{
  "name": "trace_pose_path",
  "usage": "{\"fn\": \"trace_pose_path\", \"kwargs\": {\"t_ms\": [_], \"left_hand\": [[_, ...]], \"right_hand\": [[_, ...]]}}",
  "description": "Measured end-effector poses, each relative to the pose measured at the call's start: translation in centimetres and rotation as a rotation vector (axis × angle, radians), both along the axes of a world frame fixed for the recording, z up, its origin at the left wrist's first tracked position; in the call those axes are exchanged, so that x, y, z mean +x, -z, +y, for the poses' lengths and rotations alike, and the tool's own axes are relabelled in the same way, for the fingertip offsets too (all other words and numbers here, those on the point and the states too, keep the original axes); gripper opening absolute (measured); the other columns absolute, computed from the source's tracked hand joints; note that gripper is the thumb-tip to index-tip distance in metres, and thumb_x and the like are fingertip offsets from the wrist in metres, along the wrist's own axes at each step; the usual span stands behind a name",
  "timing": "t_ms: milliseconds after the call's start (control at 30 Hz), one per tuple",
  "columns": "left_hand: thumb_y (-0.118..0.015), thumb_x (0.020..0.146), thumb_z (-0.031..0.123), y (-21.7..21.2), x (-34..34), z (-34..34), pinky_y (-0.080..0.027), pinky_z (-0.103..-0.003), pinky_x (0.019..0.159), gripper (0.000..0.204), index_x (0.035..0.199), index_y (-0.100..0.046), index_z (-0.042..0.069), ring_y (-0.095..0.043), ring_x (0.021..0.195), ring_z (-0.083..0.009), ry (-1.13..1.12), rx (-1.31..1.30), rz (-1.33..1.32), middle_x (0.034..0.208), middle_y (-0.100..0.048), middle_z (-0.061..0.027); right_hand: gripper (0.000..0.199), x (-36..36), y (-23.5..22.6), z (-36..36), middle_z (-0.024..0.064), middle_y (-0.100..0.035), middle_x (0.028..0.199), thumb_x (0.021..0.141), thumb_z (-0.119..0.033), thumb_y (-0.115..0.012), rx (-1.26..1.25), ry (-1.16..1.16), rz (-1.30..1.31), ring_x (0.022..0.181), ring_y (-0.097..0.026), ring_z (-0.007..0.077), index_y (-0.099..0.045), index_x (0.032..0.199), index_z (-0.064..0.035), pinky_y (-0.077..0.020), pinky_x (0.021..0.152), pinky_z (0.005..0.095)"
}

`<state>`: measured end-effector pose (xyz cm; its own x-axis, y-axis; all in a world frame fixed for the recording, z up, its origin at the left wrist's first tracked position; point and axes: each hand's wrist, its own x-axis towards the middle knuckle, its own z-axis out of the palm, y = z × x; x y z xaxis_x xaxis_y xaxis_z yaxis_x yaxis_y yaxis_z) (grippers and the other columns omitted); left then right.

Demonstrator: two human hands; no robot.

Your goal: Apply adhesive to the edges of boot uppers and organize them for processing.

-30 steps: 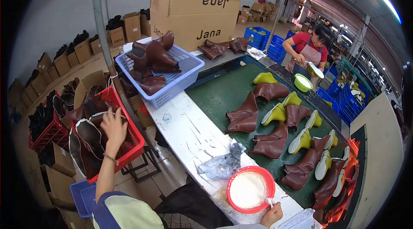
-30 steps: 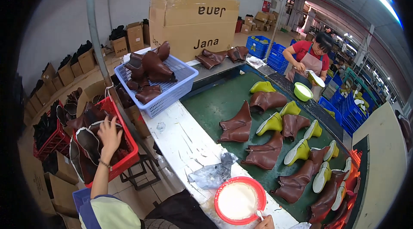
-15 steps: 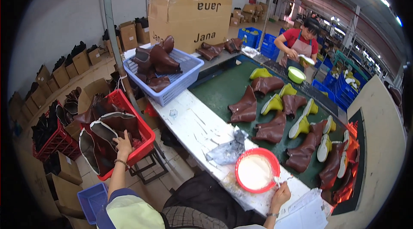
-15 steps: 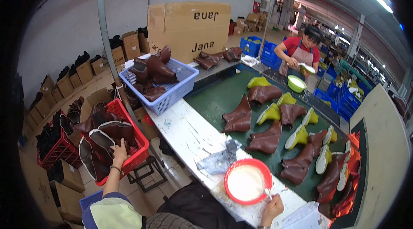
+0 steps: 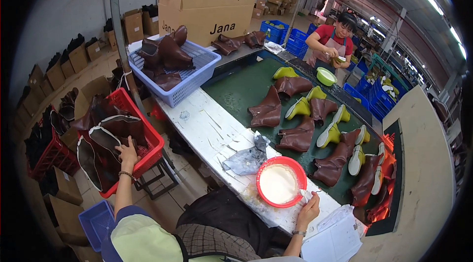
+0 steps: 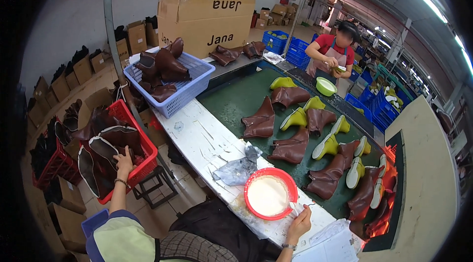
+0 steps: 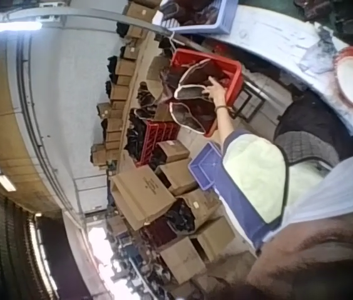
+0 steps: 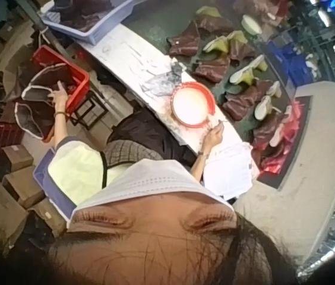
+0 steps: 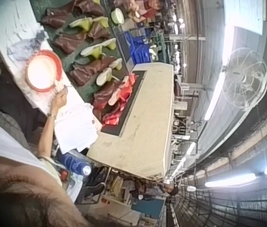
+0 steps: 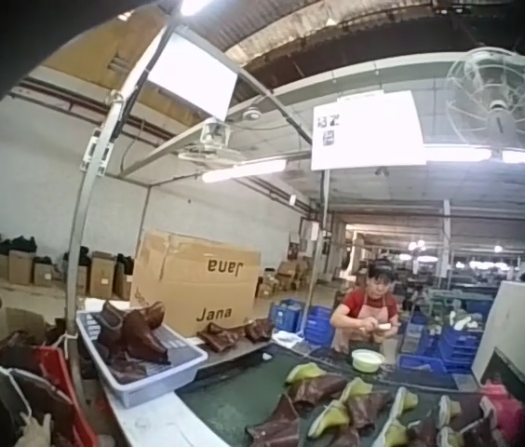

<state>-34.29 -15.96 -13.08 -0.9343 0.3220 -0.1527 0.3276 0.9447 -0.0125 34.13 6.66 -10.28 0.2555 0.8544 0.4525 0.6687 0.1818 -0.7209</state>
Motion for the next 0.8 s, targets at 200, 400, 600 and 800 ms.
{"fn": "trace_pose_path", "kwargs": {"t_ms": [200,400,600,800], "left_hand": [[-0.088,0.072,0.023,-0.4,0.3,-0.1,-0.045,-0.068,0.101,0.119,0.161,-0.01,0.025,-0.018,0.145,-0.0585,-0.012,-0.01,-0.009,0.152,-0.032,-0.0338],[-0.089,0.072,0.025,-0.6,0.7,-0.3,-0.046,-0.067,0.1,0.12,0.161,-0.009,0.028,-0.02,0.144,-0.0591,0.011,0.02,0.016,0.148,-0.036,-0.0319],[-0.086,0.074,0.023,-1.0,1.2,-0.8,-0.045,-0.066,0.101,0.119,0.161,-0.006,0.028,-0.026,0.138,-0.0617,0.095,0.044,0.089,0.143,-0.041,-0.0328],[-0.083,0.078,0.021,-2.2,2.4,-0.6,-0.045,-0.068,0.1,0.113,0.161,-0.007,0.027,-0.025,0.139,-0.0627,0.087,0.04,0.041,0.143,-0.039,-0.0363]], "right_hand": [[0.033,-0.1,-0.2,-0.1,0.0043,-0.061,0.07,0.108,-0.025,-0.045,0.02,-0.038,0.035,0.056,-0.051,0.0133,-0.069,0.114,-0.004,-0.0425,0.054,0.0306],[0.037,0.1,0.2,-0.1,0.0027,-0.064,0.091,0.11,-0.028,-0.043,-0.097,0.019,0.172,0.066,-0.046,0.0093,-0.066,0.122,-0.0014,-0.043,0.06,0.026],[0.041,1.1,1.2,0.1,0.0052,-0.066,0.108,0.11,-0.03,-0.042,-0.149,0.063,0.231,0.084,-0.052,0.0131,-0.064,0.125,0.0011,-0.046,0.074,0.0272],[0.042,1.2,1.4,0.2,0.0064,-0.063,0.105,0.11,-0.032,-0.041,-0.124,0.06,0.106,0.088,-0.053,0.0169,-0.064,0.125,0.0003,-0.0471,0.08,0.0308]]}}
